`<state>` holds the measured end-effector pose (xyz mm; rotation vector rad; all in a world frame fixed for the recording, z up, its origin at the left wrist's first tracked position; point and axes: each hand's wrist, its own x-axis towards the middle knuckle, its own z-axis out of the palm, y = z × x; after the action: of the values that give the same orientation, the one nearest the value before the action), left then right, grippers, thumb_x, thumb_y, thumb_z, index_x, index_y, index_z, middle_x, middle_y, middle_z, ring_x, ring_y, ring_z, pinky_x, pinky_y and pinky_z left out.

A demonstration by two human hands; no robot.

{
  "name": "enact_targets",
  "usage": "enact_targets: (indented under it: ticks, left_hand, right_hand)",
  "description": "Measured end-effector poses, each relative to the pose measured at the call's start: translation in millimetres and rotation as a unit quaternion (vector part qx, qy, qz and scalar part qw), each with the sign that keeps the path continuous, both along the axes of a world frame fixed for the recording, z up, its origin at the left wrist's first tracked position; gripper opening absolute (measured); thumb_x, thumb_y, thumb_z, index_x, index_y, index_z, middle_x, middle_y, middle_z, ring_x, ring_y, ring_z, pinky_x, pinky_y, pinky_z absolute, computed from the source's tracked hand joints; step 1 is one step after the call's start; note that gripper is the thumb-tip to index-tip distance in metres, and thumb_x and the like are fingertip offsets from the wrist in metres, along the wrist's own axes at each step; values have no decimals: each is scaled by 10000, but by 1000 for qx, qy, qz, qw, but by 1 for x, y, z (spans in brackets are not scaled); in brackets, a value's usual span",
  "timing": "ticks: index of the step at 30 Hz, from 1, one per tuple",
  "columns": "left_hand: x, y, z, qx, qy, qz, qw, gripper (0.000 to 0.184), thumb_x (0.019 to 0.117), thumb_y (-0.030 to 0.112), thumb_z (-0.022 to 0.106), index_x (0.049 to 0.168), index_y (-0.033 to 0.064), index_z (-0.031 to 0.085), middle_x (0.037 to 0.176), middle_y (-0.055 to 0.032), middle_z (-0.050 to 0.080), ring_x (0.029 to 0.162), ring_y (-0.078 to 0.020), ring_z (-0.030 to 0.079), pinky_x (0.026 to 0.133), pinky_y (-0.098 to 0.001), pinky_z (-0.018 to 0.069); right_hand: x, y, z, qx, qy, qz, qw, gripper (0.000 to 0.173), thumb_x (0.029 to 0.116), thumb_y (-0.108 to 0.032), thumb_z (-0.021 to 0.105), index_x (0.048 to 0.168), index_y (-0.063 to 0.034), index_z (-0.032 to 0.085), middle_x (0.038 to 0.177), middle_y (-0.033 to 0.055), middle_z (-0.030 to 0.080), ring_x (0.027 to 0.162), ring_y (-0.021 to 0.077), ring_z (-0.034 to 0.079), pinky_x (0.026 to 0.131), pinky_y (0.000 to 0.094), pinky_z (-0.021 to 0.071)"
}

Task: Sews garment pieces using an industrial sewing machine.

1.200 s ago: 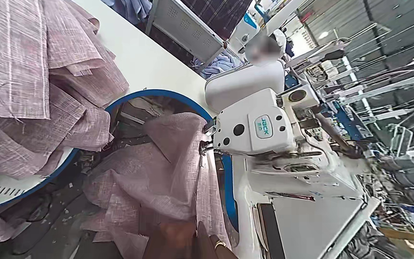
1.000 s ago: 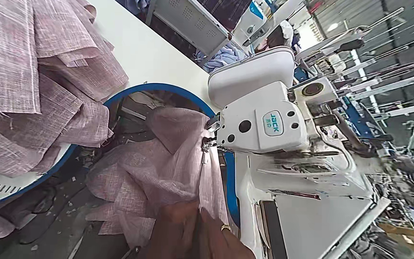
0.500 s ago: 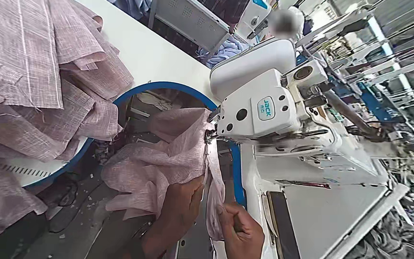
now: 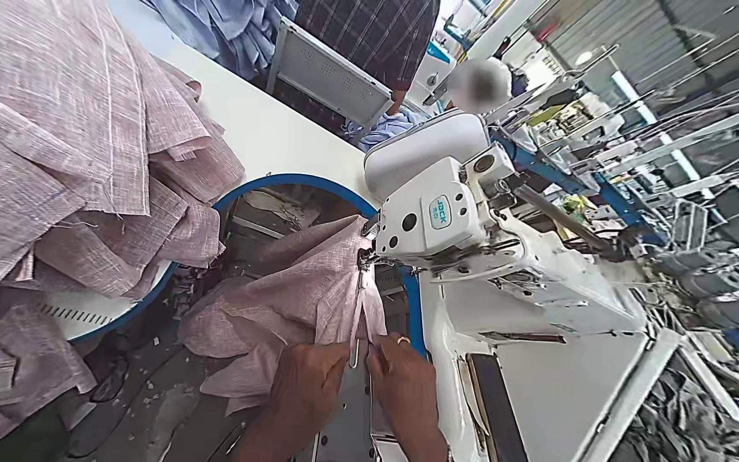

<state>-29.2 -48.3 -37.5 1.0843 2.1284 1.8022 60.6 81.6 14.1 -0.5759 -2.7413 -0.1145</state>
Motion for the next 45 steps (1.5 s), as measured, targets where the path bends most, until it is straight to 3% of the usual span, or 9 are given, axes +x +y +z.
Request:
enact_targets:
  ticks: [3, 6, 9, 12, 15, 19, 23, 36, 45]
  left_hand:
    - [-9, -24, -2, -40, 35, -43, 998, 282, 954, 204, 555, 739, 93, 701, 605, -15, 602, 534, -142, 582, 508, -349, 469]
    - [-40, -21, 18, -22, 84, -42, 995, 261, 971, 180, 560, 839, 39, 735, 765, -66, 684, 704, -172, 665, 657, -367, 551]
    - [-34, -22, 36, -41, 137, -68, 987, 222, 968, 125, 572, 838, 21, 719, 677, -85, 657, 602, -199, 648, 574, -390, 535]
    - [23, -19, 5, -3, 155, -12, 988, 254, 954, 114, 541, 844, 18, 749, 599, -78, 655, 513, -191, 651, 480, -366, 523]
    - [52, -13, -12, 19, 118, 61, 991, 313, 985, 184, 513, 815, 47, 738, 561, -41, 624, 487, -131, 602, 471, -288, 476]
    - [32, 6, -13, 43, 94, 65, 993, 305, 975, 162, 490, 785, 47, 699, 530, -33, 574, 461, -107, 553, 448, -257, 428]
    - [14, 23, -15, 54, 80, 60, 994, 335, 998, 191, 464, 748, 65, 649, 495, -20, 502, 429, -108, 510, 419, -269, 396]
    - [7, 16, -8, 9, 51, 5, 999, 303, 982, 184, 488, 893, 57, 748, 510, -24, 547, 422, -140, 531, 418, -316, 411]
    - [7, 16, -5, -18, 75, 21, 997, 315, 975, 160, 496, 1037, 26, 774, 486, -53, 528, 395, -209, 540, 397, -375, 432]
  right_hand:
    - [-15, 16, 12, -189, -320, -119, 921, 247, 986, -141, 602, 1000, 84, 703, 995, 278, 698, 992, 448, 687, 837, 596, 517]
    - [-27, 52, -32, -283, -497, -116, 812, 466, 985, -212, 638, 1316, 109, 568, 1310, 319, 602, 1262, 473, 568, 1034, 627, 436]
    - [10, 88, -44, -342, -397, -11, 852, 377, 945, -212, 718, 1145, 103, 669, 1135, 301, 679, 1116, 447, 644, 984, 634, 467]
    - [68, 50, 37, -302, -156, 102, 935, 133, 856, -32, 684, 885, 90, 729, 851, 228, 717, 841, 378, 718, 774, 569, 558]
    - [85, -53, 63, -212, -178, 159, 948, 113, 894, -16, 640, 850, 17, 739, 731, 176, 695, 684, 340, 716, 612, 488, 574]
    - [65, -55, 53, -142, -239, 151, 949, 135, 913, -78, 619, 824, -19, 702, 603, 146, 626, 500, 314, 652, 422, 444, 489]
    - [47, -51, 60, -105, -226, 118, 961, 330, 1009, -246, 561, 804, -15, 676, 554, 134, 605, 486, 308, 652, 415, 448, 476]
    - [26, -37, 14, 23, -46, 73, 996, 290, 967, -223, 557, 757, -57, 670, 522, 54, 567, 412, 186, 582, 365, 317, 423]
    - [35, -35, 70, -218, -309, 116, 918, 290, 952, -205, 651, 800, 40, 687, 691, 201, 655, 700, 398, 696, 618, 553, 532]
